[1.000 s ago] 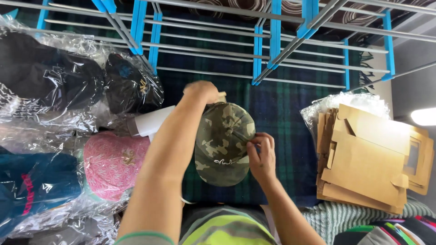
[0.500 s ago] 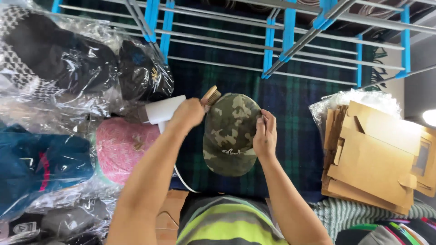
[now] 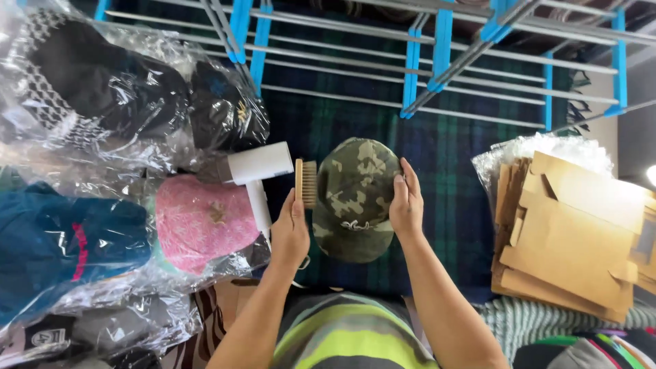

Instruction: The person cleans a camouflage baseball cap by first brushing it with a wooden brush and then using a handheld steamer to steam the cap's surface. The person rotates the cap to clean different areas.

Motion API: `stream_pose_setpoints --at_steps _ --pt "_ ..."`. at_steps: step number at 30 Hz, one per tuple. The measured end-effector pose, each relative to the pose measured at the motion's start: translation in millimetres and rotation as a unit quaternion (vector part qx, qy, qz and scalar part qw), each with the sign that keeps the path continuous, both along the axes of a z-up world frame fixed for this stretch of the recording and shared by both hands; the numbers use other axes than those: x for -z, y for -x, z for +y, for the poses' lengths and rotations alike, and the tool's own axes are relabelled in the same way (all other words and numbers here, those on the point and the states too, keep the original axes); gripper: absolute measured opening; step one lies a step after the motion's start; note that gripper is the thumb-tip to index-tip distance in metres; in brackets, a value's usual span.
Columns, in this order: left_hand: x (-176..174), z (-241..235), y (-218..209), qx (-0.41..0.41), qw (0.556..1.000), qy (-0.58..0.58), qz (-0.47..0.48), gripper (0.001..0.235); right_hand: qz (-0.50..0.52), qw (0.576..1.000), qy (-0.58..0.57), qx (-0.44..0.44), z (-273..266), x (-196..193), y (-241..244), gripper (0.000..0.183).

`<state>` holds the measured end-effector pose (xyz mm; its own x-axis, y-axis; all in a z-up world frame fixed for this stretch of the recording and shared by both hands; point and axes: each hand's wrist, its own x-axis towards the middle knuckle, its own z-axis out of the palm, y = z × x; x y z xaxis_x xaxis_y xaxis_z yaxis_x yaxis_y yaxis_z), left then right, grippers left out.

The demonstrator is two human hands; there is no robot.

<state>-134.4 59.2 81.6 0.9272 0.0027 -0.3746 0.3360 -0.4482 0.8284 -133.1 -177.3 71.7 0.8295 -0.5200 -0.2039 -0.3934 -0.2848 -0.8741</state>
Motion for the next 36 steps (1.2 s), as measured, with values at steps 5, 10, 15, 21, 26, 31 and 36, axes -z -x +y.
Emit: stream_pose_setpoints --at_steps 5,10,15,21,26,31,36 --pt "36 9 23 0.02 0.99 -0.128 -0.056 0.05 -0.013 1.0 0.01 -0.011 1 -3 1 0.055" --pt "-24 -25 -6 0.143 0.873 -0.193 -0.424 0.048 -0.017 1.0 0.005 0.005 3 6 11 0.054" --pt "25 -33 -98 0.22 0.897 -0.203 -0.326 0.05 -0.006 1.0 -0.007 0.018 2 4 7 0.057" --pt "139 20 -101 0.295 0.897 -0.304 -0.131 0.036 0.009 1.0 -0.024 0.016 2 -4 -2 0.064" --pt "-26 -7 -13 0.066 0.991 -0.092 -0.068 0.063 0.028 0.999 -0.033 0.013 3 -2 3 0.066" --pt "44 3 22 0.002 0.992 -0.117 -0.049 0.054 0.029 0.999 -0.029 0.001 1 -4 3 0.065" --pt "4 -14 18 0.003 0.905 -0.2 -0.375 0.046 0.034 0.999 -0.021 0.004 3 -9 6 0.066"
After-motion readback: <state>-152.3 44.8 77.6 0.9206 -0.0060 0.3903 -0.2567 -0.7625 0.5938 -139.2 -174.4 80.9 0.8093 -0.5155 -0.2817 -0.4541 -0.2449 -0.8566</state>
